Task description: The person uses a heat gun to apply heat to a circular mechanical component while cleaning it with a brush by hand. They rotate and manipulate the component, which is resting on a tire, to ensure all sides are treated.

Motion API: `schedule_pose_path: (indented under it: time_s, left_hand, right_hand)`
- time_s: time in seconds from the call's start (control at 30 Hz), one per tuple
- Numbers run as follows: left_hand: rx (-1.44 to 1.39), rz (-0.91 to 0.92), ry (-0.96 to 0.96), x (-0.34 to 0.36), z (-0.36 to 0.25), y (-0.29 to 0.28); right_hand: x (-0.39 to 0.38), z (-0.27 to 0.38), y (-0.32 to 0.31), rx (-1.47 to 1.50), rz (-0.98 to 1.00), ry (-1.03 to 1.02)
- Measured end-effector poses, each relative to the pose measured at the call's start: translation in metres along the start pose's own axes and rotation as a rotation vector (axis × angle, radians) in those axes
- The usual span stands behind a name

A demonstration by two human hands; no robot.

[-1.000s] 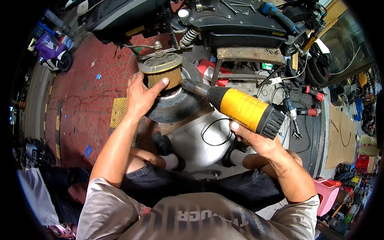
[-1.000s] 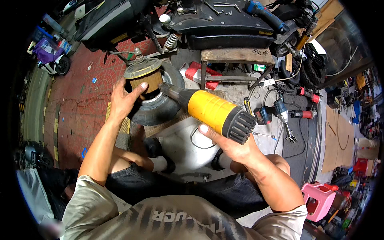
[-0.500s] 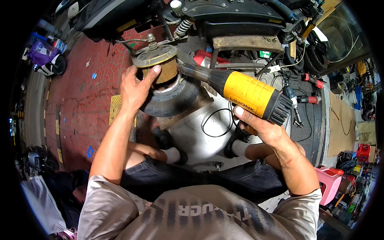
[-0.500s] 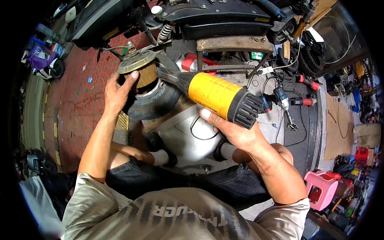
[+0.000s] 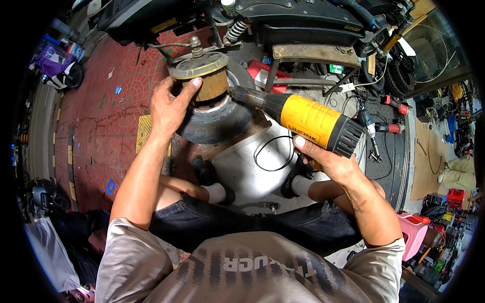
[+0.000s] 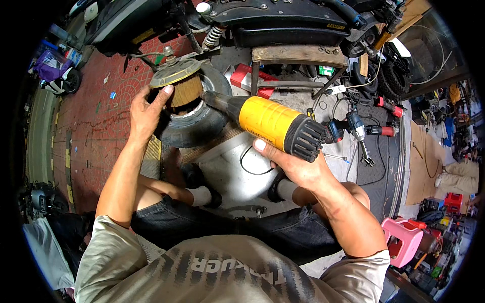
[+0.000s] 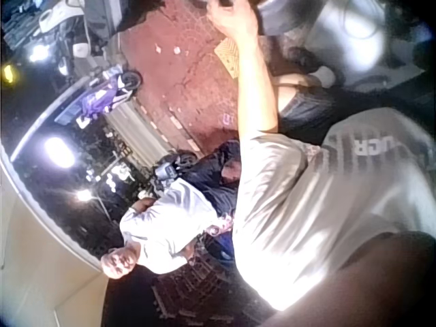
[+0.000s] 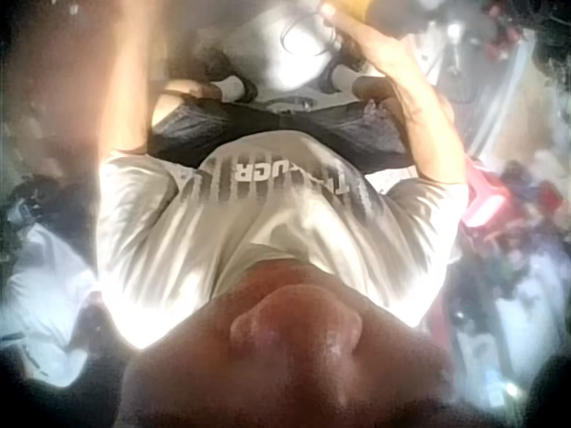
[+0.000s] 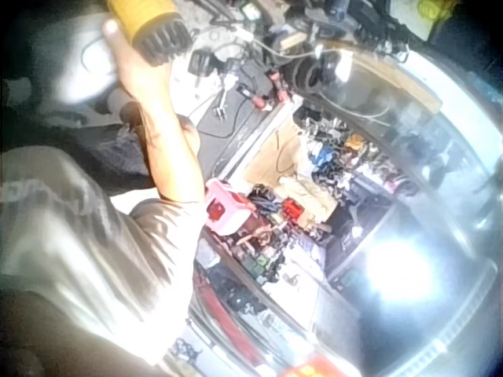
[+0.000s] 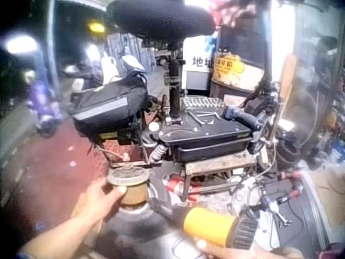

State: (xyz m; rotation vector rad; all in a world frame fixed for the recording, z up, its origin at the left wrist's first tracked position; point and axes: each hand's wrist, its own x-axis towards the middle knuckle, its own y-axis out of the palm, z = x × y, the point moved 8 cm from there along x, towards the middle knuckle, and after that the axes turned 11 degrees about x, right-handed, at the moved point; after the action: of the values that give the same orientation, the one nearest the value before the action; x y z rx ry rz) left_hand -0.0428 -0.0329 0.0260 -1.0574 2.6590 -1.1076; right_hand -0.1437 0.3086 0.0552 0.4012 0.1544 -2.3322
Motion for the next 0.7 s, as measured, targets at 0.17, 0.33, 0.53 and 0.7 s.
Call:
schedule_pose_path:
  time_s: [0.17, 0.33, 0.53, 0.7]
  left_hand:
    - [-0.045, 0.024, 0.001, 0.0009, 0.0042, 0.0018]
    - [-0.053, 0.020, 0.004, 0.0006, 0.0042, 0.0025]
    - [-0.019, -0.013, 0.004, 0.0012, 0.0030, 0.0041]
    - [-0.011, -0.041, 0.006, -0.0022, 0.0058, -0.0048]
  right_hand:
    - [0.0001, -0.0028, -0.0004, 0.041, -0.008, 0.020]
    - [-0.0006, -0.0034, -0.0022, 0.031, -0.003, 0.013]
    - [-0.0024, 0.0041, -0.0025, 0.017, 0.000, -0.072]
    - [-0.0024, 0.0043, 0.0014, -0.010, -0.009, 0.005]
